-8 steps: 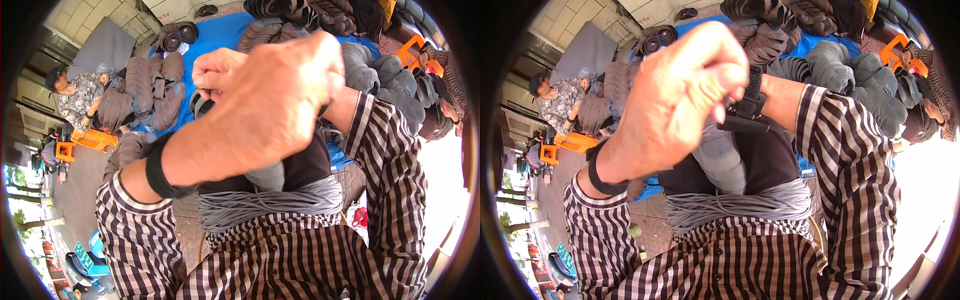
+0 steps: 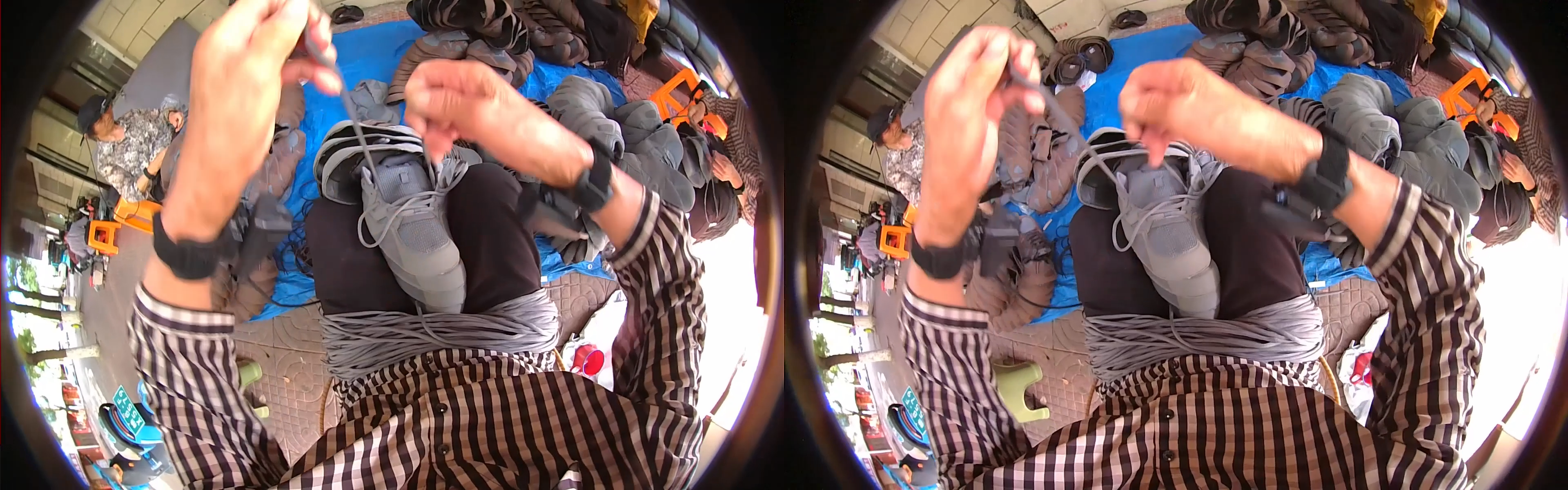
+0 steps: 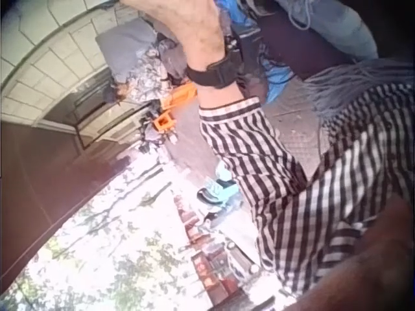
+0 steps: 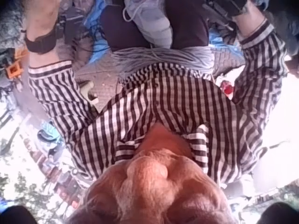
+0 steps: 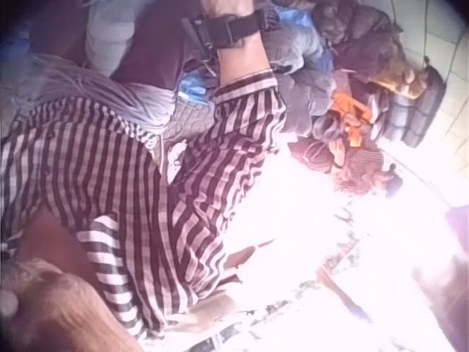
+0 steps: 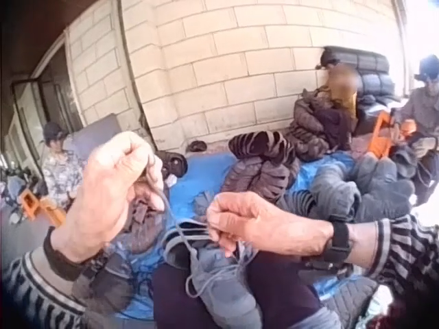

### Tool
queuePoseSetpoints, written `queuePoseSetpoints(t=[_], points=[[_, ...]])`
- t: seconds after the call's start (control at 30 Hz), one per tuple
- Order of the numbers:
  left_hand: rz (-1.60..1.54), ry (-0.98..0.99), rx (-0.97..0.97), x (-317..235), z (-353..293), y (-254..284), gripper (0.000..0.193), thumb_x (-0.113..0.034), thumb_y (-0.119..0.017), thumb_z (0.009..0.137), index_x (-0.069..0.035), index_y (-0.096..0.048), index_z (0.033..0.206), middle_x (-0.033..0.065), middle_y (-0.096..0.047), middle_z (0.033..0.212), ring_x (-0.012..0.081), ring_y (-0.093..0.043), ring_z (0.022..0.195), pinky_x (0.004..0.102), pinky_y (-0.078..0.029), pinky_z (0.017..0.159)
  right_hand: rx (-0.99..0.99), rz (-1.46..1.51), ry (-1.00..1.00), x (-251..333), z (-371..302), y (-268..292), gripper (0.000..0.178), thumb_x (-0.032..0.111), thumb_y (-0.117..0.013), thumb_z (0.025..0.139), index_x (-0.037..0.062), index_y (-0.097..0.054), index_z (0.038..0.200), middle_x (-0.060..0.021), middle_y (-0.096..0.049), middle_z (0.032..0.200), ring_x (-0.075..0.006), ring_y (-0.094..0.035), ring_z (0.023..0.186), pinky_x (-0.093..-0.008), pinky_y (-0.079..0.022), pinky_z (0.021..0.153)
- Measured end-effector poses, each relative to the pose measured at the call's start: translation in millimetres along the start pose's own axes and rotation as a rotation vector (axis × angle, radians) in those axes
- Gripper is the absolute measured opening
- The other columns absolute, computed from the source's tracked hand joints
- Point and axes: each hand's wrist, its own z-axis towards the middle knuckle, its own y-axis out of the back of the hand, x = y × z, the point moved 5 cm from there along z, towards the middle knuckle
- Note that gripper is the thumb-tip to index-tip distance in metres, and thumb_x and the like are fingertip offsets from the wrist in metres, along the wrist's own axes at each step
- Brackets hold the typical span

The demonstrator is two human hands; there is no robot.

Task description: Lacing shoelaces on a grey shoe and sorting multiple shoe uppers in a workshop.

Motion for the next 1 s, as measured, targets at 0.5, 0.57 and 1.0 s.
queuePoseSetpoints(t=[0.5, 0.57, 1.0], points=[[0.307, 0.261, 0.538, -27, 48, -78, 0.025, -0.012, -0.046, 0.094, 0.008, -0.053, 0.107, 0.0123, -0.061, 0.088, 0.0194, -0.061, 0.080, 0.0323, -0.052, 0.075, 0.507, -0.367, 0.518, -16, -35, -212, 0.017, -0.006, -0.053, 0.070, -0.0058, -0.040, 0.081, -0.0184, -0.049, 0.068, -0.0332, -0.054, 0.055, -0.0401, -0.044, 0.044], [0.483, -0.345, 0.262, 25, 34, -40, 0.021, -0.023, -0.053, 0.095, -0.004, -0.053, 0.104, 0.0061, -0.057, 0.088, 0.0106, -0.056, 0.076, 0.0243, -0.049, 0.061, 0.339, -0.497, 0.675, -20, -54, -187, 0.021, -0.005, -0.054, 0.067, -0.0072, -0.040, 0.082, -0.0149, -0.047, 0.070, -0.0303, -0.053, 0.052, -0.0384, -0.043, 0.042], [0.514, 0.381, 0.264, 121, -141, -86, 0.022, -0.012, -0.068, 0.078, -0.005, -0.055, 0.094, 0.0136, -0.062, 0.065, 0.0319, -0.063, 0.060, 0.0400, -0.050, 0.057, -0.006, -1.108, 0.003, -117, -48, -21, 0.013, 0.011, -0.064, 0.074, -0.0005, -0.062, 0.081, -0.0191, -0.063, 0.081, -0.0362, -0.064, 0.078, -0.0455, -0.051, 0.068]])
